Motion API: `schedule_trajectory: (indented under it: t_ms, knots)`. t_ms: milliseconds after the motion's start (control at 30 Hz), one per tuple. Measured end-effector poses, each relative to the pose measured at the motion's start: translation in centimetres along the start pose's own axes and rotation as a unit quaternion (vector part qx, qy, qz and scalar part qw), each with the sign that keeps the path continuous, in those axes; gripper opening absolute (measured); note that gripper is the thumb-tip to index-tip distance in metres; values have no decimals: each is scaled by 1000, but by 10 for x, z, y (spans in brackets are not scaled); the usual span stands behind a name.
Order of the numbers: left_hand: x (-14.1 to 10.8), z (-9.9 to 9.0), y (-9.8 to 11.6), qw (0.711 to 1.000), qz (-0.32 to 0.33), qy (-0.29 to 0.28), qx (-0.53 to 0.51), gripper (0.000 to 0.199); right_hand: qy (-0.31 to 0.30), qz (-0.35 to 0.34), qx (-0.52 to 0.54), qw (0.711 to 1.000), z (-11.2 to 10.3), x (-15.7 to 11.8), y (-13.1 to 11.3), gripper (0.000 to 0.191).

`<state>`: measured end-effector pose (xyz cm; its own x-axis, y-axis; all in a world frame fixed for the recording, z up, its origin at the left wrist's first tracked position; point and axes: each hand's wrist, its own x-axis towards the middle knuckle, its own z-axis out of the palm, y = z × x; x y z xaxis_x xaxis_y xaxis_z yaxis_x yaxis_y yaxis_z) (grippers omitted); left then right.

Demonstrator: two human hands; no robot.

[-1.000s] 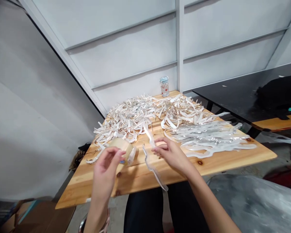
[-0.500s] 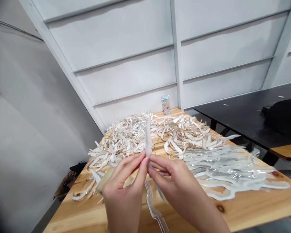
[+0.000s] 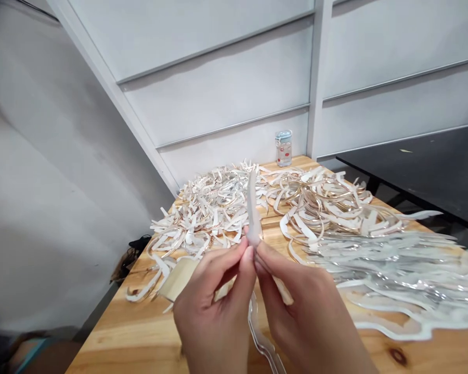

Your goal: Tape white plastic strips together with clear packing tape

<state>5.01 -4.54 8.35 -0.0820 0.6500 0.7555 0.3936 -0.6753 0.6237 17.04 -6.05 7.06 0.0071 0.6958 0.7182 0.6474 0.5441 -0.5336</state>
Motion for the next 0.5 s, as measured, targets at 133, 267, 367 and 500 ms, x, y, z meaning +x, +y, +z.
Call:
schedule_trajectory:
  t_ms: [133,267,367,500]
  knots:
    - [0,3,5,999,15,45,0,15,25,-36,-24,999,2,0,-7,48]
    - [0,5,7,995,33,97,-9,16,23,-43,-14,999,2,0,-12,55]
    - [0,7,6,992,44,114,-19,14,19,-38,2,999,0,-2,-13,59]
    - [-2,6,3,993,42,108,-24,15,23,-21,29,999,2,-3,-15,58]
